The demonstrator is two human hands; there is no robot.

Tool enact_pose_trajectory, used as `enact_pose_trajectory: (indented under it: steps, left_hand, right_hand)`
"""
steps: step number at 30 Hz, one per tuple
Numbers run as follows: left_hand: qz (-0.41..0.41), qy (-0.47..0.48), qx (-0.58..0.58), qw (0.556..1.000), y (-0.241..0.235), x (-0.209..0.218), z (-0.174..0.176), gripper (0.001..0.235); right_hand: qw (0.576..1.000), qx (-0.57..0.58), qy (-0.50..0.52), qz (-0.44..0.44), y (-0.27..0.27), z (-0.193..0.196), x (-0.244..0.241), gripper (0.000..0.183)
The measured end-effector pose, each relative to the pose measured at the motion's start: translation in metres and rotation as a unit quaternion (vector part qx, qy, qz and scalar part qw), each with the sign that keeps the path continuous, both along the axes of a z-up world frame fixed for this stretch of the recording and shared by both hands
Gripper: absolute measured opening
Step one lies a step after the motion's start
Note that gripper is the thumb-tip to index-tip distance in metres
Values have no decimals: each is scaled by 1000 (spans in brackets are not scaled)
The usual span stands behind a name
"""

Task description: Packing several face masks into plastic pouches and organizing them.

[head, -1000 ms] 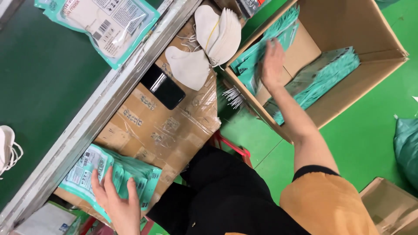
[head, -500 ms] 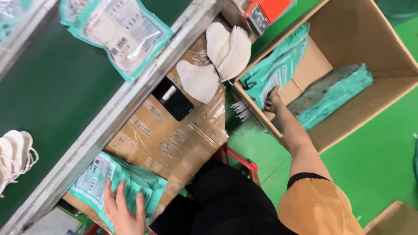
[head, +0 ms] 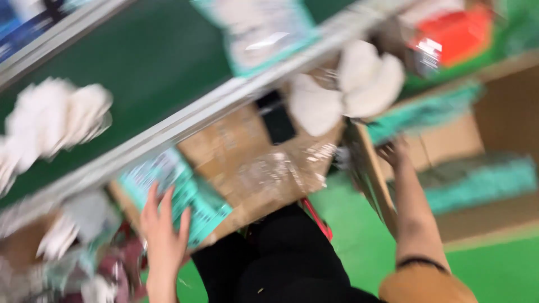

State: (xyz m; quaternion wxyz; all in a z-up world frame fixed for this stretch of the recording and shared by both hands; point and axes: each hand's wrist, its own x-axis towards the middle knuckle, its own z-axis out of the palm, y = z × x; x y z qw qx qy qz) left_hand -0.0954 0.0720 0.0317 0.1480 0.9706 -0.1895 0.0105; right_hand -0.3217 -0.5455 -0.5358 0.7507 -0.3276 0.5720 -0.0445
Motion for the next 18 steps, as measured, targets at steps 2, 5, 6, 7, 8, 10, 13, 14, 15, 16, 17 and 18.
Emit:
enact_pose_trajectory:
  steps: [2,5,6,7,8,10,13,14,15,16,17,18]
  left_hand:
    - [40,-25,-1,999,5,7,14,54]
    - [58,-63,-46,995,26,28,22,55]
    - [56,-87,-68,992,35,36,23,56]
    - [41,-107,-92,989,40,49,22,56]
    - [56,-120,-99,986,51,66,15,56]
    - [53,-206,-77,974,75,99,3,71]
    - [98,-221,-44,969,79,164,15,100]
    - [98,-227,-50,968,82,178,14,100]
    - [101,-206,-9,973,80,196,12,104]
    - [105,-184,32,977,77,214,10,109]
    - [96,-188,18,977,97,233,-17,109]
    - [103,-178,35,978,111,255,-46,101]
  right_hand:
    - [997,30,-62,21,-11,-17,-3,47]
    - [997,48,-40,39,-39,16,2,84]
    - [996,42,-49,61,-45,53,15,83]
    - [995,33,-55,71,-35,96,18,81]
    - [995,24,-61,81,-43,114,19,80]
    - [994,10,-64,89,-43,151,-2,79]
    - [995,-4,-62,76,-28,162,-43,77]
    - [996,-10,-63,68,-19,156,-35,76]
    - [996,-19,-65,57,-14,153,-28,76]
    - [996,-28,-67,46,-12,150,-20,75]
    - [997,-41,-66,29,8,118,8,75]
    - [996,-53,-65,12,-2,85,24,75]
